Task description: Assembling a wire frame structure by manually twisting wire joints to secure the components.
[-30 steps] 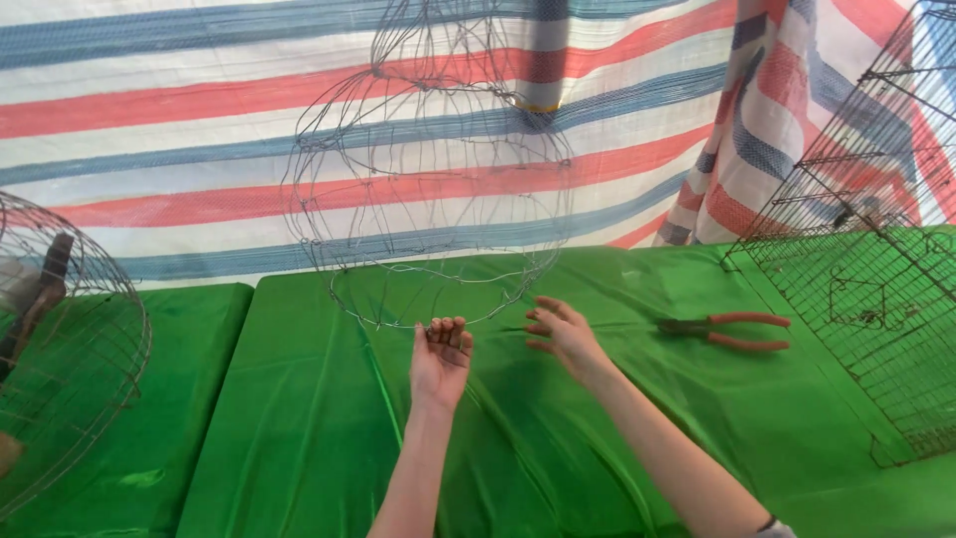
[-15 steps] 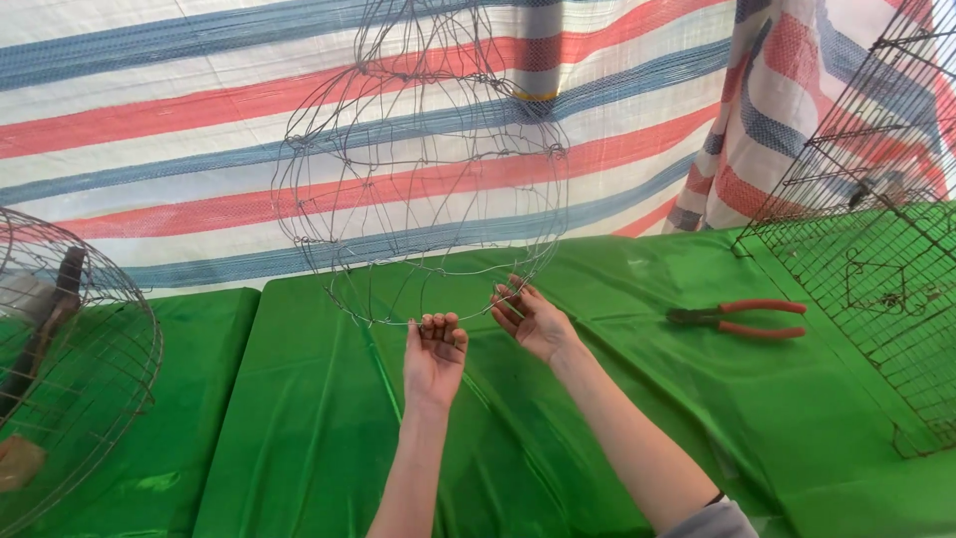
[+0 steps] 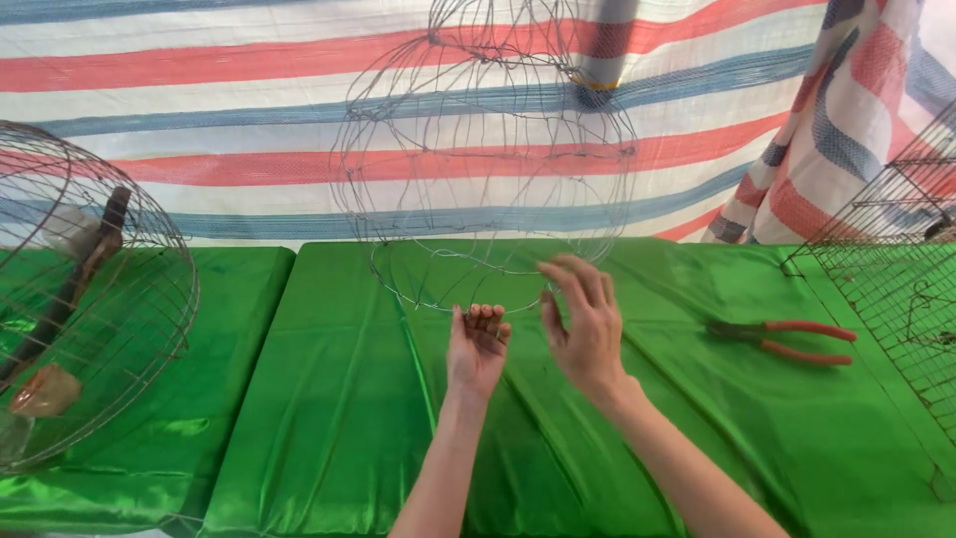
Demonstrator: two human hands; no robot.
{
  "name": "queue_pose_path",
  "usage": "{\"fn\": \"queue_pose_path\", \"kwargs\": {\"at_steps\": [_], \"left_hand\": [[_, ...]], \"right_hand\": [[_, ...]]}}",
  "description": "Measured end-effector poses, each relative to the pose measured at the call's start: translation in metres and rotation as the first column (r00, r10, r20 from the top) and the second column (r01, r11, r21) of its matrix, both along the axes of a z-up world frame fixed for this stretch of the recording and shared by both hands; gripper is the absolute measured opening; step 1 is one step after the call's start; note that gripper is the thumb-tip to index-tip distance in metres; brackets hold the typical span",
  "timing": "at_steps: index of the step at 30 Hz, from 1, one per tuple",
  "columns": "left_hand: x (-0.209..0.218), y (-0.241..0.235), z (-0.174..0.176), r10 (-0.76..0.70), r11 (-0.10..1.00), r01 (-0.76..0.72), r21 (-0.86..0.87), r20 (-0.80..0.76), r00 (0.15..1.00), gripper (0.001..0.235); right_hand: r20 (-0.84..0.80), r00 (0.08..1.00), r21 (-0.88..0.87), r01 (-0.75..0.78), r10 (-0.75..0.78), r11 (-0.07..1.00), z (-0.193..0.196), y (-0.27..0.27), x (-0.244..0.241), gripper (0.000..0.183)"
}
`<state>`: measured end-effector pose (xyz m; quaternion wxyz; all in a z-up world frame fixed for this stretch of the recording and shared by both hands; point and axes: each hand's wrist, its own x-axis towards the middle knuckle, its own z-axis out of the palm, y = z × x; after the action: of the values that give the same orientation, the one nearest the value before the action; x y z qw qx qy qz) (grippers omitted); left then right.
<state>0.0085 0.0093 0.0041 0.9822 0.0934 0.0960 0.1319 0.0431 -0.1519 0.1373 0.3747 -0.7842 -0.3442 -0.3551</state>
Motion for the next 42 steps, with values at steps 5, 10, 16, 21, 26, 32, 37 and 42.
{"fn": "queue_pose_path", "kwargs": {"at_steps": [5, 10, 16, 21, 26, 32, 37, 42], "left_hand": [[0.005, -0.006, -0.006, 0.011, 0.999, -0.011, -0.030, 0.004, 1.000, 0.042], [-0.003, -0.014, 0.008, 0.022, 0.989, -0.027, -0.145, -0.035, 0.999, 0.035], [-0.012, -0.019, 0.028, -0.001, 1.000, 0.004, 0.021, -0.121, 0.993, 0.039], [-0.024, -0.023, 0.057, 0.159, 0.936, -0.031, 0.350, -0.343, 0.926, 0.033], [-0.010, -0.020, 0.023, 0.221, 0.903, -0.038, 0.427, -0.389, 0.894, 0.021], [-0.011, -0.026, 0.024, 0.232, 0.890, -0.047, 0.454, -0.363, 0.902, 0.025], [-0.009, -0.024, 0.028, 0.225, 0.861, 0.001, 0.509, -0.383, 0.896, 0.026], [-0.006, -0.028, 0.033, 0.215, 0.805, 0.078, 0.588, -0.413, 0.885, 0.028]], "right_hand": [[0.102, 0.984, -0.329, 0.175, -0.149, 0.928, -0.013, 0.005, 0.026, 0.029], [0.116, 0.991, -0.091, 0.079, -0.069, 0.993, -0.027, 0.011, -0.003, 0.040], [-0.719, 0.555, 0.491, -0.020, 0.418, 0.871, -0.092, 0.027, -0.027, 0.025], [-0.684, 0.088, 0.725, 0.198, 0.724, 0.660, -0.127, 0.053, -0.001, 0.033], [-0.614, 0.088, 0.785, 0.171, 0.784, 0.595, -0.105, 0.056, -0.014, 0.037], [-0.555, 0.064, 0.822, 0.196, 0.829, 0.535, -0.079, 0.054, -0.022, 0.029], [-0.616, 0.070, 0.770, 0.266, 0.785, 0.580, -0.077, 0.055, -0.017, 0.029], [-0.722, 0.098, 0.685, 0.242, 0.685, 0.688, -0.065, 0.053, -0.019, 0.023]]}}
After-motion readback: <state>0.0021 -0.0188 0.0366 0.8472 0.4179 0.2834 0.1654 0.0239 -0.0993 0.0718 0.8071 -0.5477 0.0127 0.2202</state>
